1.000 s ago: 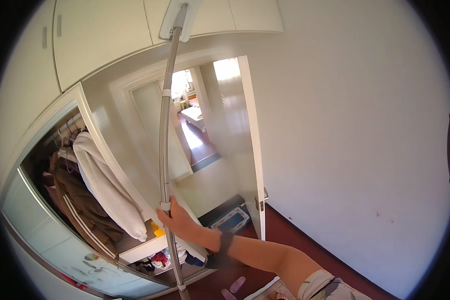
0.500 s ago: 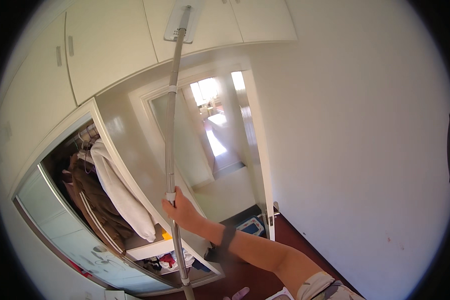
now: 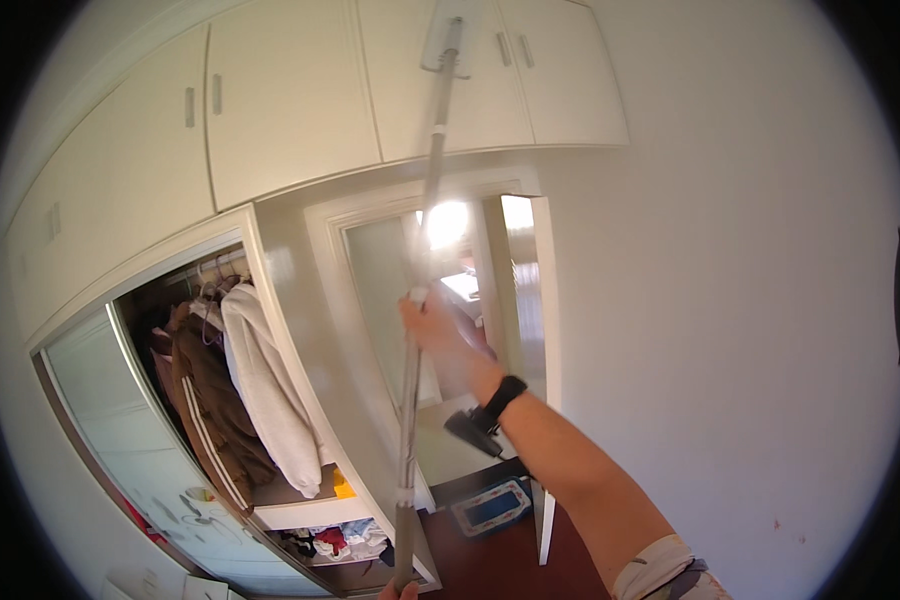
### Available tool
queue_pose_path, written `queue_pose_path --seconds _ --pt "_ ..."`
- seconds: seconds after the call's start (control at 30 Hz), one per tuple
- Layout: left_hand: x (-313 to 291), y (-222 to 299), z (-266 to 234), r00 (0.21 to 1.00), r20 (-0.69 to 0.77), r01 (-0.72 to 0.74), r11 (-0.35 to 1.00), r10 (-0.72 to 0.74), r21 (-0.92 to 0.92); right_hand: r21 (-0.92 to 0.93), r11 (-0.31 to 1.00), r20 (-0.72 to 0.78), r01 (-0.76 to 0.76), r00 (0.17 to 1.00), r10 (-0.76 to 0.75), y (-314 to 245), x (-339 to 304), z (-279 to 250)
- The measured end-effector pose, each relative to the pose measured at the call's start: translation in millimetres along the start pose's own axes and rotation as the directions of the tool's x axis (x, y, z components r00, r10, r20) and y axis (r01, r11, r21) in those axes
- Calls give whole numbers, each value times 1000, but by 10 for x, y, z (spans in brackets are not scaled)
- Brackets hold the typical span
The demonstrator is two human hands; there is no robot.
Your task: The person wipes the top exterior and interior frame of a white closet using a long-handled cleaning tool.
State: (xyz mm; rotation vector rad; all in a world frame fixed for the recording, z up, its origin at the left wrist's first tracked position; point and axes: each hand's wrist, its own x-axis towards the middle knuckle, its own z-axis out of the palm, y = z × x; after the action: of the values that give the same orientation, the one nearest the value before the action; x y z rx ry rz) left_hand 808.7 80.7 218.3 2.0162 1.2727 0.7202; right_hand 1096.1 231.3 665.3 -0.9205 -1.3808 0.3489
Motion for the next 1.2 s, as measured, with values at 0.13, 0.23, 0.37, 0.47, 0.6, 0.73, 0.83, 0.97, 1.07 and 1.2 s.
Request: queue_pose_path --seconds 0.13,0.23,0.37,0.47,0.6,0.73,0.83,0.97,1.07,1.2 --pt "83 373 -327 953 -302 -58 986 9 -154 113 991 42 68 996 -73 116 498 237" --pt "-41 716 -721 926 -378 -73 981 0 -181 65 997 -28 30 999 -28 -27 476 517" --pt "-173 499 -654 971 -170 -9 689 -167 -725 -267 949 -13 167 984 -177 373 572 636" --pt "-501 293 -477 905 -401 -277 915 145 -293 -3 990 -11 141 990 -141 197 59 1180" --pt "-537 -240 -254 962 15 175 578 -272 -797 -209 954 95 215 975 -199 -189 -288 1198" --pt "-178 -755 26 997 -15 43 724 -74 -688 -164 986 43 26 999 -19 -336 -71 893" --pt "-96 -229 -98 992 59 118 657 -112 -745 -136 991 26 0 1000 3 -132 23 860" --pt "-340 272 -445 911 284 367 275 -298 -889 -9 999 -7 40 999 -40 -137 -144 962" --pt "-856 -490 -226 995 -19 64 790 -95 -609 -59 998 -17 -29 999 28 307 -464 1210" --pt "-1291 -604 -306 989 -107 -128 965 105 -230 -58 991 -14 123 992 -124 498 -1063 1434"
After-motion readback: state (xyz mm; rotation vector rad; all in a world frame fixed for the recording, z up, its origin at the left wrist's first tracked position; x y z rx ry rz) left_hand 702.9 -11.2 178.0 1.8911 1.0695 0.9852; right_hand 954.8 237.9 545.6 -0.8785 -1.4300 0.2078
